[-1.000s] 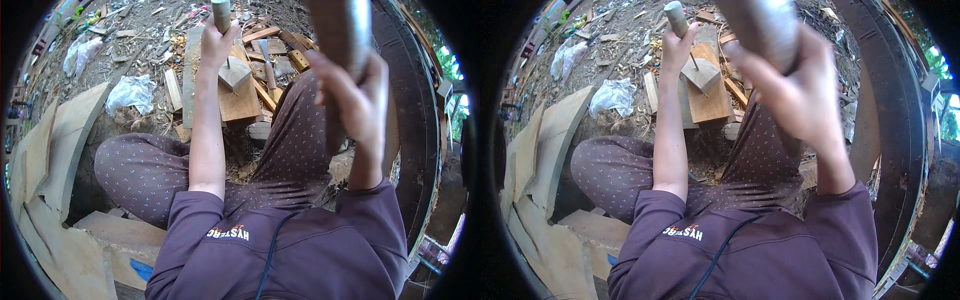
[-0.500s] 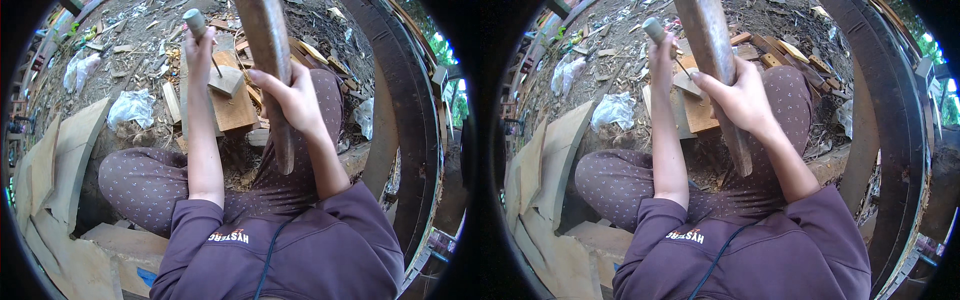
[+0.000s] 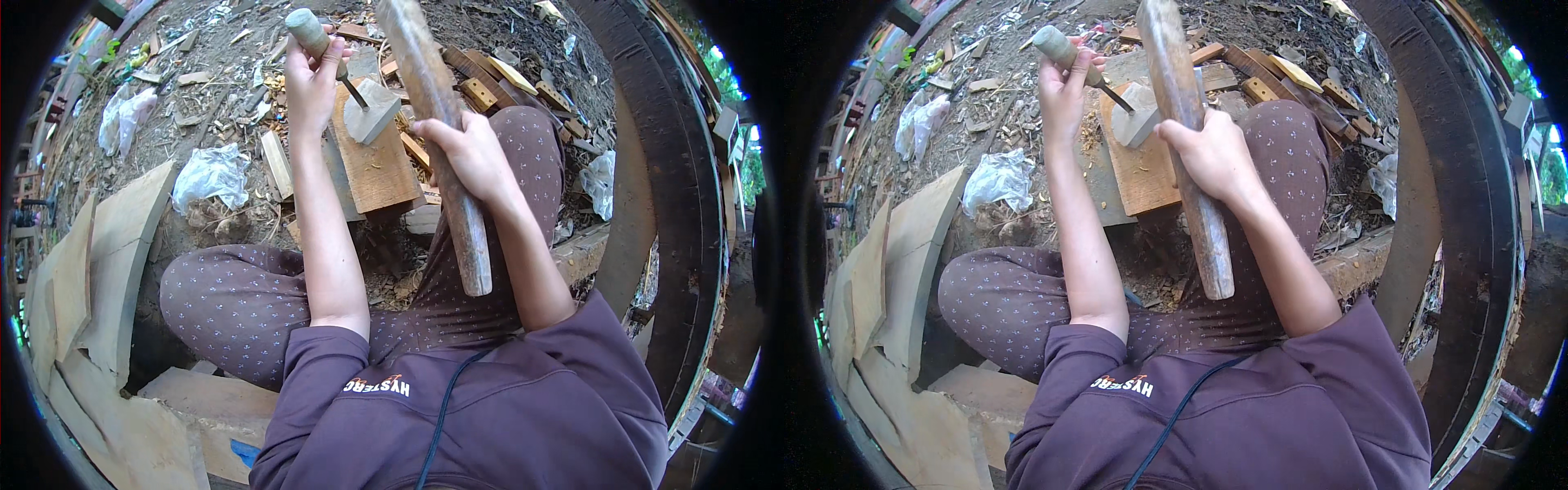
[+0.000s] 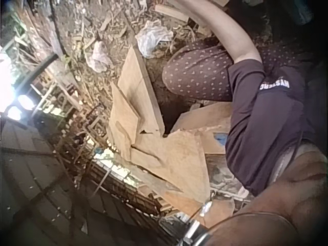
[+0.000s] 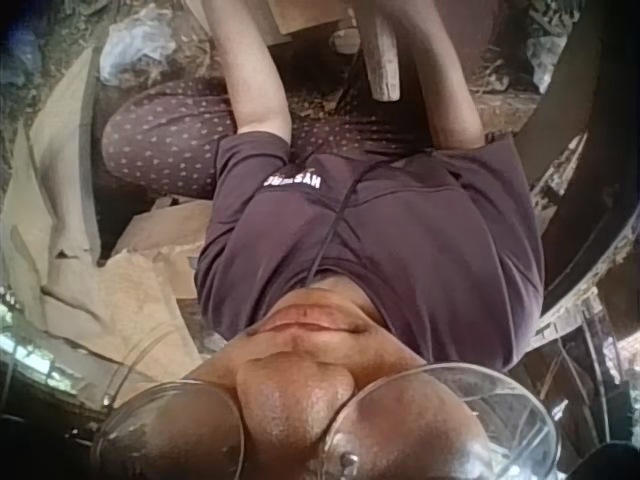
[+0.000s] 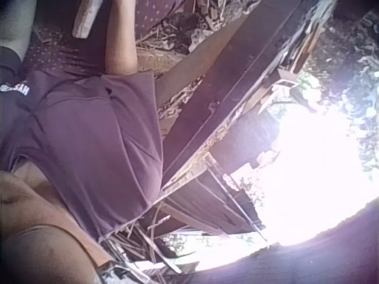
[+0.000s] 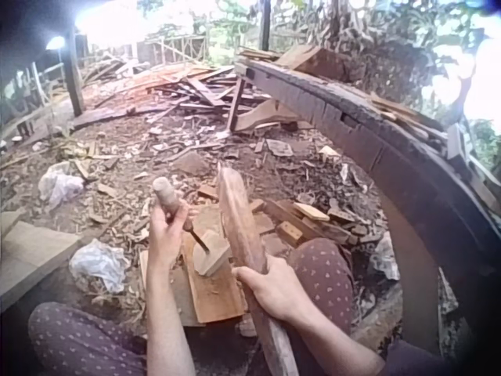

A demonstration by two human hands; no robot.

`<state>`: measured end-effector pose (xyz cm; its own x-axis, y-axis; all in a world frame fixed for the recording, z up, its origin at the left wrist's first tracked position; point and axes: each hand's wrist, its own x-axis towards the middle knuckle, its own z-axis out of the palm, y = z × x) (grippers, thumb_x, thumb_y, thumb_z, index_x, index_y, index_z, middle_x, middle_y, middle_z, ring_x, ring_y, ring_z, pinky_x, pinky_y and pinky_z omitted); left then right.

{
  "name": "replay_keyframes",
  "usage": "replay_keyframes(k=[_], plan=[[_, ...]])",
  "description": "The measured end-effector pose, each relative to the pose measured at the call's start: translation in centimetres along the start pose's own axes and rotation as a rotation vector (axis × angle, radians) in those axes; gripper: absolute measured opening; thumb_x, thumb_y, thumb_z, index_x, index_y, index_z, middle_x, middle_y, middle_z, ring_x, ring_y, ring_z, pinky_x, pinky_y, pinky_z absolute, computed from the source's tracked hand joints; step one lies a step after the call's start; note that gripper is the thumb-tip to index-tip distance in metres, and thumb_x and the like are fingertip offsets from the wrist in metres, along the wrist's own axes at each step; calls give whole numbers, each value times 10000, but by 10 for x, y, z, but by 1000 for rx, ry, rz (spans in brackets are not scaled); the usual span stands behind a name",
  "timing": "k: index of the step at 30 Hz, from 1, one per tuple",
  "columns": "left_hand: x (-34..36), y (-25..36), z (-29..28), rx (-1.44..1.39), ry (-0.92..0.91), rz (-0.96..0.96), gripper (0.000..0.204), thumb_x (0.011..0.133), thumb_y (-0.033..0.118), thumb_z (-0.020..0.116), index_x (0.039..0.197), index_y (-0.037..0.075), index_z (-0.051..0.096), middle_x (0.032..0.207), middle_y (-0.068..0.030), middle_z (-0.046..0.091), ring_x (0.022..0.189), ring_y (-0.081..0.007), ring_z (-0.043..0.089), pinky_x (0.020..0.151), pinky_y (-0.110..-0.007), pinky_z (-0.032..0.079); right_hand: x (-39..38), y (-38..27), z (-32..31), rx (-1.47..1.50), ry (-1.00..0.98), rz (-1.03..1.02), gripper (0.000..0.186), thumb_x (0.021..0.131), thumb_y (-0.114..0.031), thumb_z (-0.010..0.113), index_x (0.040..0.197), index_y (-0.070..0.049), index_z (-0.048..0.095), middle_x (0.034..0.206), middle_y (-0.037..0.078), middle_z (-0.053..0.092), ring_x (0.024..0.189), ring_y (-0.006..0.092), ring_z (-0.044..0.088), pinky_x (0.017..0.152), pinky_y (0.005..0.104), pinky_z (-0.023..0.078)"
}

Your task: Using a chisel and a wooden mallet to carve or shape a piece of wood.

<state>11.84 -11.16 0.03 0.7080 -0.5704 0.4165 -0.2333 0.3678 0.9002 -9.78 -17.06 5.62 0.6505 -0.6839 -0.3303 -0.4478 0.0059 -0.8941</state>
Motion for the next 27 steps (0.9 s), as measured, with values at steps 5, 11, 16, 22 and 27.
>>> replay_keyframes(k=[5, 11, 16, 22, 27], plan=[[-7, 3, -4, 19, 21, 9, 329, 935, 157, 629, 1179, -9, 484, 956, -96, 635, 880, -168, 648, 816, -292, 516, -23, -4, 15, -218, 43, -33, 506, 793, -318, 668, 1050, 110, 595, 870, 282, 666, 863, 343, 685, 809, 407, 515], [-11, 6, -10, 17, 9, 31, 332, 936, 164, 630, 1186, -2, 486, 959, -82, 632, 875, -153, 644, 800, -278, 508, -42, 5, 30, -106, 4, 89, 561, 828, -326, 660, 1160, 106, 525, 880, 323, 650, 922, 388, 671, 818, 424, 511], [-12, -10, -3, -33, 63, 51, 272, 944, 154, 615, 1152, 30, 490, 963, -52, 600, 848, -124, 606, 784, -270, 486, -30, 34, 42, -552, 57, 163, 538, 855, -319, 632, 1124, 133, 516, 930, 311, 645, 917, 394, 652, 827, 430, 508], [-16, -16, -1, -218, 204, 96, 225, 968, 153, 577, 1150, 51, 494, 931, -22, 569, 850, -90, 540, 776, -246, 443, -34, 28, 39, -547, 37, 114, 567, 852, -302, 631, 1121, 170, 471, 918, 359, 626, 940, 473, 625, 856, 477, 497], [-15, -21, -6, -232, 185, 84, 225, 973, 178, 570, 1145, 54, 494, 911, -14, 554, 842, -90, 537, 765, -239, 438, -50, 28, 46, -346, 92, -92, 561, 870, -253, 629, 1162, 172, 410, 881, 358, 627, 908, 471, 635, 820, 487, 500]])
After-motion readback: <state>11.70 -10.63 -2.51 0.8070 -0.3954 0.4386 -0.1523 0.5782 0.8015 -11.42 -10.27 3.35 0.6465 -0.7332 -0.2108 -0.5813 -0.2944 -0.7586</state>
